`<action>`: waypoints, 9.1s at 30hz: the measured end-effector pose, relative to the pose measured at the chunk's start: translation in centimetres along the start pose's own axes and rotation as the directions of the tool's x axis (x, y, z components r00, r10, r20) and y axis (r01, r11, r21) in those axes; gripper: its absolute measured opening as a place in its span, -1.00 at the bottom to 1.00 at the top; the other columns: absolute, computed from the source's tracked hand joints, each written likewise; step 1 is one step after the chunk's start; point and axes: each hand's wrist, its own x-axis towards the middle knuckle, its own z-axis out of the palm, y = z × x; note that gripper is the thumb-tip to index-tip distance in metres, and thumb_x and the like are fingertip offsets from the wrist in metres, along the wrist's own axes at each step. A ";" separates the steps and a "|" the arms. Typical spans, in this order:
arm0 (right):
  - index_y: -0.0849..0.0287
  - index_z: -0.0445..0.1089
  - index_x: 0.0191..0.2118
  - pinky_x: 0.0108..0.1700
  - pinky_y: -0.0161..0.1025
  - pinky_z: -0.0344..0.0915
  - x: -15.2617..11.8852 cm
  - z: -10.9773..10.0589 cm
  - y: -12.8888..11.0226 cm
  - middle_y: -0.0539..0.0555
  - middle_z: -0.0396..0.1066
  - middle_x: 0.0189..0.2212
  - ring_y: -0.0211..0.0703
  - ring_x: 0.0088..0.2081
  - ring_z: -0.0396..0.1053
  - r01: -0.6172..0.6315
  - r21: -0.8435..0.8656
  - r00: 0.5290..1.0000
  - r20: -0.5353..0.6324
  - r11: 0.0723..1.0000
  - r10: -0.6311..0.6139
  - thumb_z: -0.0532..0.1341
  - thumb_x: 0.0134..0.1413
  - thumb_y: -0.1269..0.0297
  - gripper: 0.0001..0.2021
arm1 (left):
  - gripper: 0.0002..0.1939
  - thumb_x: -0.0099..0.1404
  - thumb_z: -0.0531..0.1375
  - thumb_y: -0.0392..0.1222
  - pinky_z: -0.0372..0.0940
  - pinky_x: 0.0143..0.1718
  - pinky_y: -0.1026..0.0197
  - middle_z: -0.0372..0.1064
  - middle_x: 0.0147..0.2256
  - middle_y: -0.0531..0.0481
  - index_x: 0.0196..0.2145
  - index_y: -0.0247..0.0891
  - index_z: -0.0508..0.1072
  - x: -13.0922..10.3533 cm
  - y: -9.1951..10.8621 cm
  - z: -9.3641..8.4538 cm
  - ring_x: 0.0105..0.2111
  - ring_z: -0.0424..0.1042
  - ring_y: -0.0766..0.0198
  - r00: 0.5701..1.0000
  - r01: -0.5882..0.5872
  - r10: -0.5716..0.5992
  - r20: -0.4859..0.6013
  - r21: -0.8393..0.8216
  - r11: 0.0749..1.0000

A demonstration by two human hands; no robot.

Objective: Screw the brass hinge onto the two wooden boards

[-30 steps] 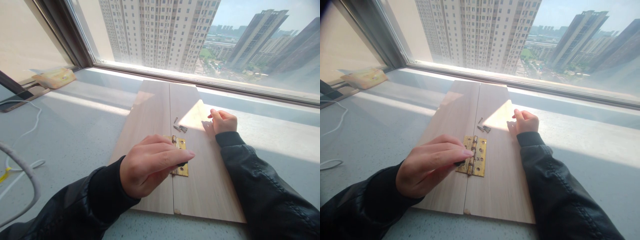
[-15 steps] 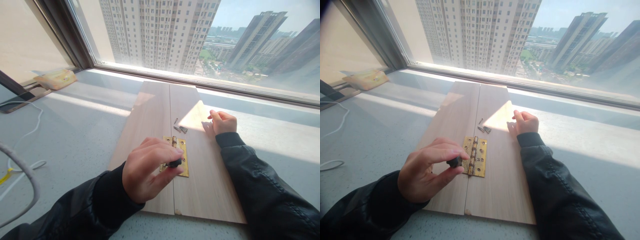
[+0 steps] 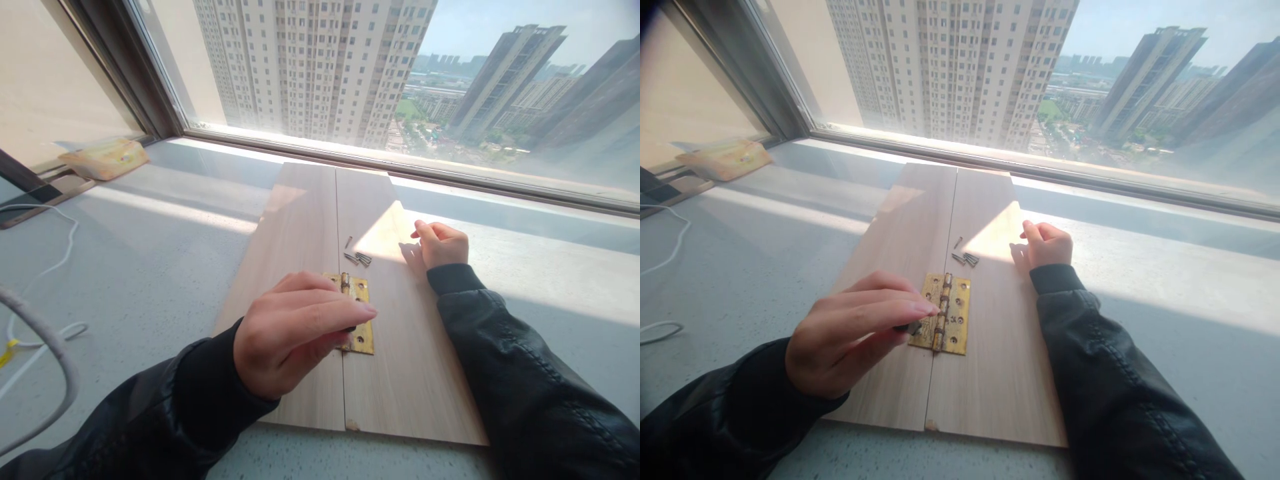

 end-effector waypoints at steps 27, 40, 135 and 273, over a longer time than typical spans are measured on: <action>0.26 0.39 -0.30 -0.34 -0.26 0.36 0.3 -0.1 0.3 -0.03 0.38 -0.44 -0.31 -0.44 0.35 0.006 -0.022 1.000 0.017 1.000 -0.006 0.13 0.22 0.09 -0.70 | -0.70 0.10 0.34 -0.35 0.43 -0.37 0.15 0.50 -0.37 -0.19 -0.20 -0.41 0.37 -0.6 0.0 1.5 -0.38 0.45 0.23 0.977 0.091 -0.071 -0.199 0.095 0.991; 0.26 0.39 -0.28 -0.35 -0.26 0.36 0.2 0.2 0.6 -0.02 0.39 -0.42 -0.30 -0.43 0.36 -0.015 -0.009 1.000 -0.004 1.000 0.015 0.14 0.22 0.08 -0.70 | -0.76 0.22 0.19 -0.43 0.42 -0.21 0.11 0.52 -0.26 -0.25 -0.13 -0.52 0.42 0.1 0.3 0.4 -0.28 0.45 0.19 0.999 -0.044 0.045 -0.016 0.064 0.997; 0.23 0.38 -0.42 -0.39 -0.28 0.22 -1.1 -2.2 -4.1 -0.07 0.24 -0.60 -0.29 -0.50 0.25 0.095 -0.116 0.992 0.099 0.989 -0.084 0.13 0.18 0.09 -0.69 | -0.78 0.21 0.25 -0.28 0.33 -0.43 0.29 0.45 -0.36 -0.04 -0.16 -0.35 0.44 -0.9 0.0 -0.7 -0.42 0.40 0.35 0.960 0.124 -0.025 -0.278 0.347 0.930; 0.17 0.48 -0.32 -0.39 -0.22 0.24 -3.5 1.0 -6.0 0.06 0.43 -0.41 -0.20 -0.42 0.31 0.398 0.038 0.852 0.356 0.917 -0.384 0.24 -0.02 0.03 -0.71 | -0.72 0.20 0.13 -0.03 0.21 -0.49 0.27 0.35 -0.58 0.07 -0.43 -0.27 0.51 -1.8 -4.1 -0.7 -0.57 0.30 0.34 0.518 0.849 -0.792 -0.323 0.079 0.523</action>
